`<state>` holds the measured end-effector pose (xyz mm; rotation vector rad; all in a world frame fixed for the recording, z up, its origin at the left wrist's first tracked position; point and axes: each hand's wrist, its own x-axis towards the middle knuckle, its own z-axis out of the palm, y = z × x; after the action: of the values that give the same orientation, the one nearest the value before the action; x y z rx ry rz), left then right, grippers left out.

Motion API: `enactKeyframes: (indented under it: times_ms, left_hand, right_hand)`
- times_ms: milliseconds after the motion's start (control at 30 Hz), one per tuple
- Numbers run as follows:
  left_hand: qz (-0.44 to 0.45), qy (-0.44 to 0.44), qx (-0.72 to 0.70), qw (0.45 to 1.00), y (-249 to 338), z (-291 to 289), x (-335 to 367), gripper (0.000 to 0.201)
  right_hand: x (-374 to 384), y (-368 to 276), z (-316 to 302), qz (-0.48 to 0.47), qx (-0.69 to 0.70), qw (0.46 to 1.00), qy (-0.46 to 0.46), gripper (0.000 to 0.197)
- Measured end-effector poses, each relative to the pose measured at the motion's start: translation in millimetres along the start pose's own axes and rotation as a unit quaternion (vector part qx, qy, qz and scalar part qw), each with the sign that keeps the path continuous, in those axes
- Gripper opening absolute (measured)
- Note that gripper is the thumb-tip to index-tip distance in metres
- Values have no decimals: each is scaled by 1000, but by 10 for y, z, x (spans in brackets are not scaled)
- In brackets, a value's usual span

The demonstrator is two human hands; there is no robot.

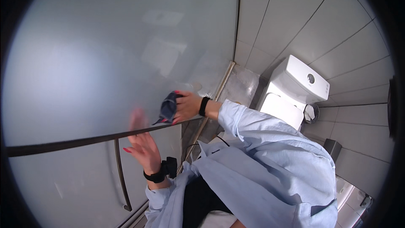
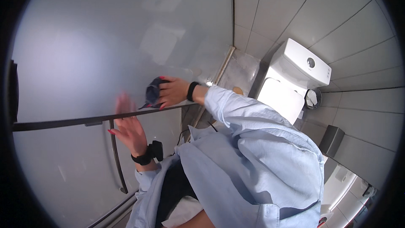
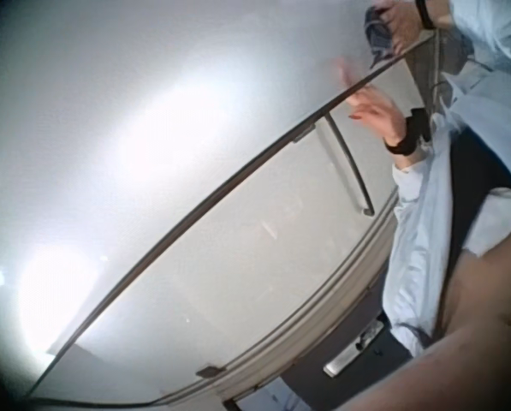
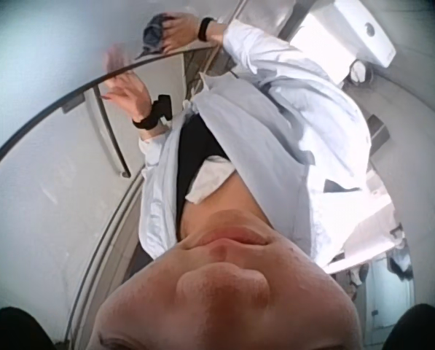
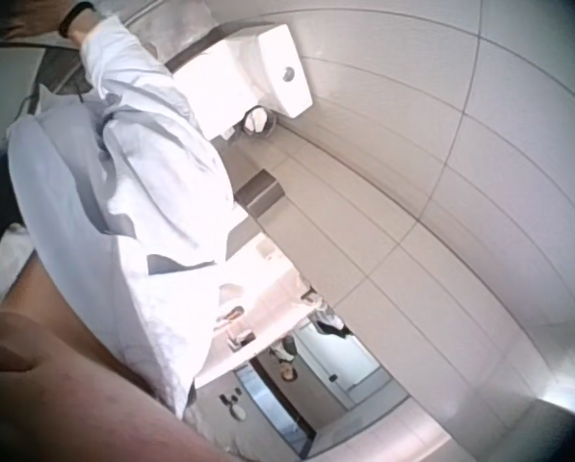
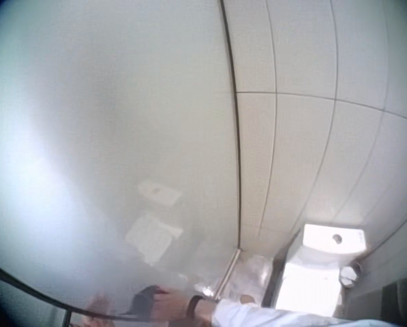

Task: The person wipes a frosted glass shower door with a dark cloth, moving from the upper edge down to the handle and along the frame. They repeatedly wipe different sections of the door and adjacent tiled wall, using both hands to hold the cloth and stabilize the door.

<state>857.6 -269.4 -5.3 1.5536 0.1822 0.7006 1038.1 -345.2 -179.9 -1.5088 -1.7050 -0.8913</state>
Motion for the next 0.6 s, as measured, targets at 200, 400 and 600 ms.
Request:
enactKeyframes:
  times_ms: [200, 400, 600]
  left_hand:
    - [26, 89, -51, 994, -114, 55, -46, 79]
    - [50, 191, 8, 980, -170, 136, -101, 64]
    - [40, 271, 25, 961, -240, 85, -146, 54]
  right_hand:
    - [-248, 1369, -435, 277, -44, 960, 7, 54]
    - [-19, 2931, -1087, 404, 17, 879, 253, 67]
    - [797, 2918, -1544, 406, 56, 864, 292, 61]
